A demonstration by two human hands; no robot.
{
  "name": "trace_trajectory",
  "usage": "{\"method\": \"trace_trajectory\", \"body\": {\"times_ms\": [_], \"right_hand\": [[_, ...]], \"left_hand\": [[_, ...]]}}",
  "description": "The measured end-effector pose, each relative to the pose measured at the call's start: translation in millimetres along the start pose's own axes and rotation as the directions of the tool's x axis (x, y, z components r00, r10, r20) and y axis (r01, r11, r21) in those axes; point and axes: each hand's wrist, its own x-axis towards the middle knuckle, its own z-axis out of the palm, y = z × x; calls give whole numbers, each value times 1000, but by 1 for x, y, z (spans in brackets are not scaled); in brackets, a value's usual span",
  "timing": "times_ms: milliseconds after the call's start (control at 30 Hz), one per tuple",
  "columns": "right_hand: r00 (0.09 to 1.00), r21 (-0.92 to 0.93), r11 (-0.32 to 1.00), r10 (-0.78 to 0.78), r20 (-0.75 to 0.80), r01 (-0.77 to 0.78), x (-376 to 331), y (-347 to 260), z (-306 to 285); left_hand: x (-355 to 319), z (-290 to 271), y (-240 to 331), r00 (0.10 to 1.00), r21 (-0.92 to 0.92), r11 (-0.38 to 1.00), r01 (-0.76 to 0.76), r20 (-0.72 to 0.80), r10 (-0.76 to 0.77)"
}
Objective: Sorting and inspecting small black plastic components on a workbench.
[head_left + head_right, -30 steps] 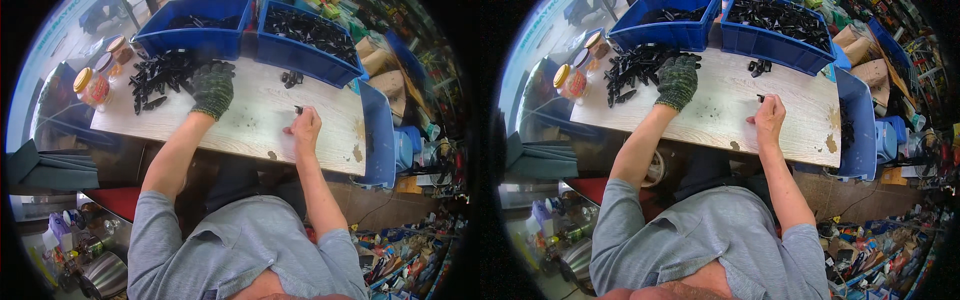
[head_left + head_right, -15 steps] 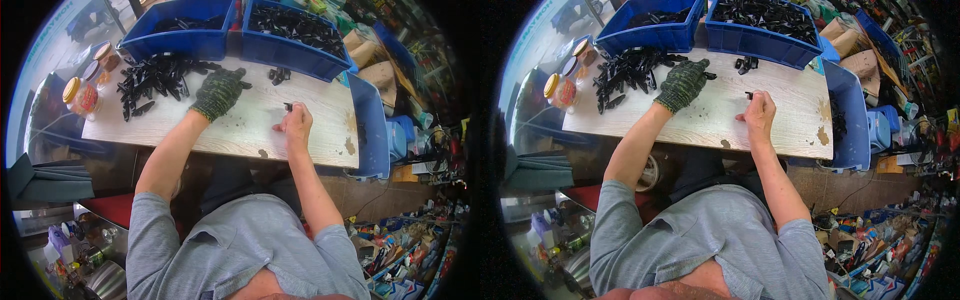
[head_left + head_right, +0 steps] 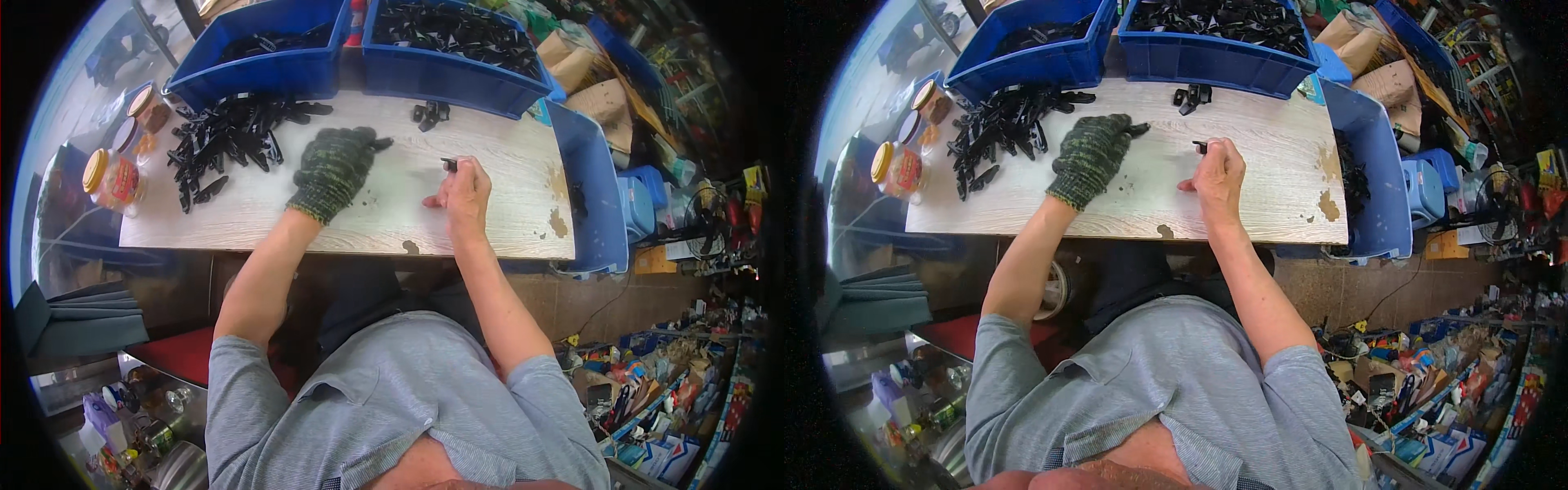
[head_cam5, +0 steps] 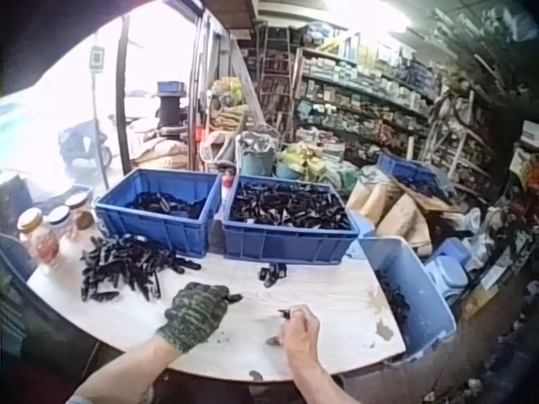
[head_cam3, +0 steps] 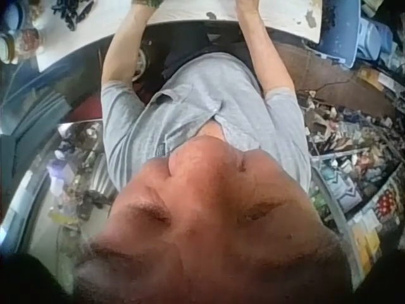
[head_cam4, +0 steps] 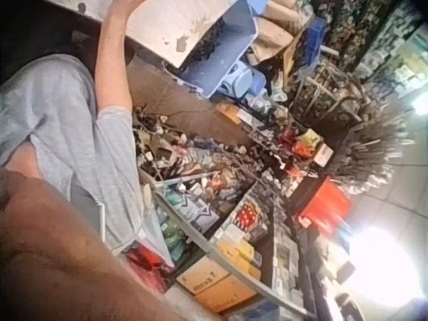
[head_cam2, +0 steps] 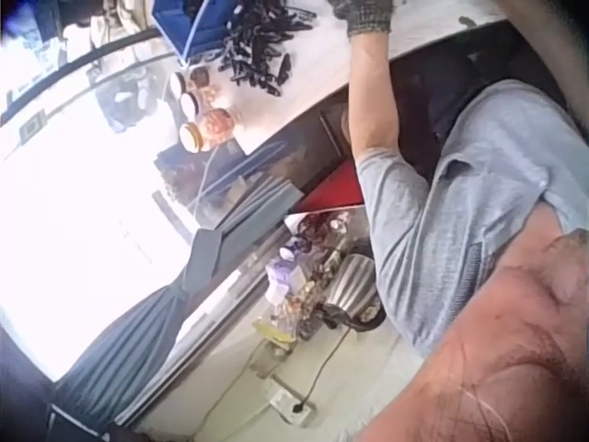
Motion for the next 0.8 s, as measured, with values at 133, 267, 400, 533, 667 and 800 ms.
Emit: {"method": "trace_trajectory", "body": {"times_ms": [133, 267, 400, 533, 667, 800], "right_hand": [[1000, -9, 1000, -12, 15, 12, 4, 4, -4], [993, -96, 989, -116, -17, 114, 12, 15, -10], [996, -56, 995, -87, -27, 85, 3, 5, -2], [986, -118, 979, -169, -13, 166, 13, 23, -17], [978, -149, 968, -208, -19, 203, 9, 17, -11], [973, -185, 956, -230, -1, 226, 2, 10, -11]], "left_hand": [[-21, 20, 23, 970, -97, 986, -139, -213, 116], [-28, 28, 46, 977, -622, 758, -195, -195, 91], [-26, 31, 57, 990, -786, 603, -136, -89, 107], [-27, 34, 59, 998, -790, 610, -66, -39, 57], [-30, 60, 54, 919, -568, 730, -381, -320, 231], [-31, 69, 89, 948, -749, 609, -259, -318, 12]]}}
